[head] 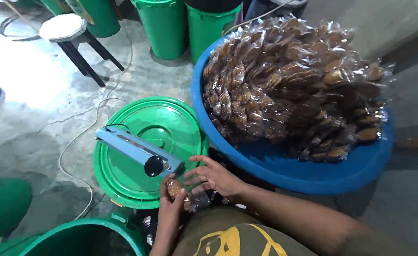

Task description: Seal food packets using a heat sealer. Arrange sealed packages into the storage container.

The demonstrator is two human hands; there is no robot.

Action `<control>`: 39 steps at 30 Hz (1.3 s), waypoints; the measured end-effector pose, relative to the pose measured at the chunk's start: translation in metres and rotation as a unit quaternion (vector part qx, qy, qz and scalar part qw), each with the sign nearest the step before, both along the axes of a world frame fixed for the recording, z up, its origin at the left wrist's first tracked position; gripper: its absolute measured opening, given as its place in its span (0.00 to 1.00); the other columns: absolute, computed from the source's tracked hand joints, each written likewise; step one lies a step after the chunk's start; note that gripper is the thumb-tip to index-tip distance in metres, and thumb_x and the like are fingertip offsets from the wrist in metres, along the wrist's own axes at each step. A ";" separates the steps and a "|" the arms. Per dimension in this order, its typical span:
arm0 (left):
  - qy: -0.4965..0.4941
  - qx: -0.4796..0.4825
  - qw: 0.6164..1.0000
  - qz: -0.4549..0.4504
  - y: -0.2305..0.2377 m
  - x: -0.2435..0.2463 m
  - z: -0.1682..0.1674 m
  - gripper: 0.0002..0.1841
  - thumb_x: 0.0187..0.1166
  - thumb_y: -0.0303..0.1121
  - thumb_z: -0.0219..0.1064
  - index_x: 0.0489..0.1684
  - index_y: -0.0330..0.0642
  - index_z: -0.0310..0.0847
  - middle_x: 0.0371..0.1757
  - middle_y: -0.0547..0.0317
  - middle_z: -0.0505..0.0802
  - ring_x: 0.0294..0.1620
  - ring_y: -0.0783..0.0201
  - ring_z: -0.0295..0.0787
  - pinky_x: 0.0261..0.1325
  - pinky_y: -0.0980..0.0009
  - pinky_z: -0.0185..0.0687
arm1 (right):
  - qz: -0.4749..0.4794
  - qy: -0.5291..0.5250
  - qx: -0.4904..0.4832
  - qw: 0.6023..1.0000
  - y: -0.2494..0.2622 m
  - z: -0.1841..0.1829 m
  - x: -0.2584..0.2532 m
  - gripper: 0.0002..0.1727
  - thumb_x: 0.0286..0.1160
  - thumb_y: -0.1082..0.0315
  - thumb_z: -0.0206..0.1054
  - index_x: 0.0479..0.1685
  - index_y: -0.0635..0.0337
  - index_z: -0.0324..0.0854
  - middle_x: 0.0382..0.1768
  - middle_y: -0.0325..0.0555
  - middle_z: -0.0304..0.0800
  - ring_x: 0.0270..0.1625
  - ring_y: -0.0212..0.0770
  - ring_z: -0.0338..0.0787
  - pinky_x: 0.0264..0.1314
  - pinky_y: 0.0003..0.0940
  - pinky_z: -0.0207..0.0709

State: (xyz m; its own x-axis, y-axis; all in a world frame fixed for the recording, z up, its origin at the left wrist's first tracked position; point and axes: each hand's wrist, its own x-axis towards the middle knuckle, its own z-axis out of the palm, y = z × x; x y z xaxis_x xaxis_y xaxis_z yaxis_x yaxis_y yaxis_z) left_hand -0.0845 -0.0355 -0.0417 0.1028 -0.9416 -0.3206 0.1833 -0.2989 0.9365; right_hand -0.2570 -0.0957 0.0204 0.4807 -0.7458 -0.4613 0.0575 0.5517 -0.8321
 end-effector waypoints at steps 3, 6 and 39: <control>-0.046 -0.001 0.999 0.018 0.004 0.008 -0.004 0.41 0.66 0.44 0.73 0.77 0.34 0.57 0.55 0.59 0.84 0.47 0.76 0.87 0.49 0.74 0.88 | 0.049 0.110 -0.008 0.993 -0.010 -0.023 0.027 0.17 0.90 0.69 0.55 0.67 0.73 0.70 0.48 0.52 0.83 0.43 0.38 0.85 0.47 0.35 0.83; 0.002 0.031 0.998 0.057 -0.005 0.019 -0.001 0.35 0.73 0.32 0.66 0.82 0.35 0.54 0.59 0.48 0.83 0.45 0.63 0.90 0.42 0.63 0.91 | 0.087 0.238 -0.153 0.955 -0.035 -0.037 0.059 0.15 0.89 0.70 0.54 0.58 0.76 0.78 0.45 0.58 0.84 0.43 0.41 0.83 0.51 0.37 0.79; 0.083 0.018 0.963 0.257 -0.084 0.107 -0.015 0.28 0.94 0.52 0.24 0.75 0.42 0.58 0.48 0.67 0.83 0.40 0.77 0.85 0.45 0.76 0.84 | 0.199 0.320 -0.519 0.767 -0.064 -0.026 0.108 0.28 0.78 0.61 0.68 0.78 0.61 0.78 0.76 0.69 0.77 0.73 0.64 0.83 0.67 0.55 0.81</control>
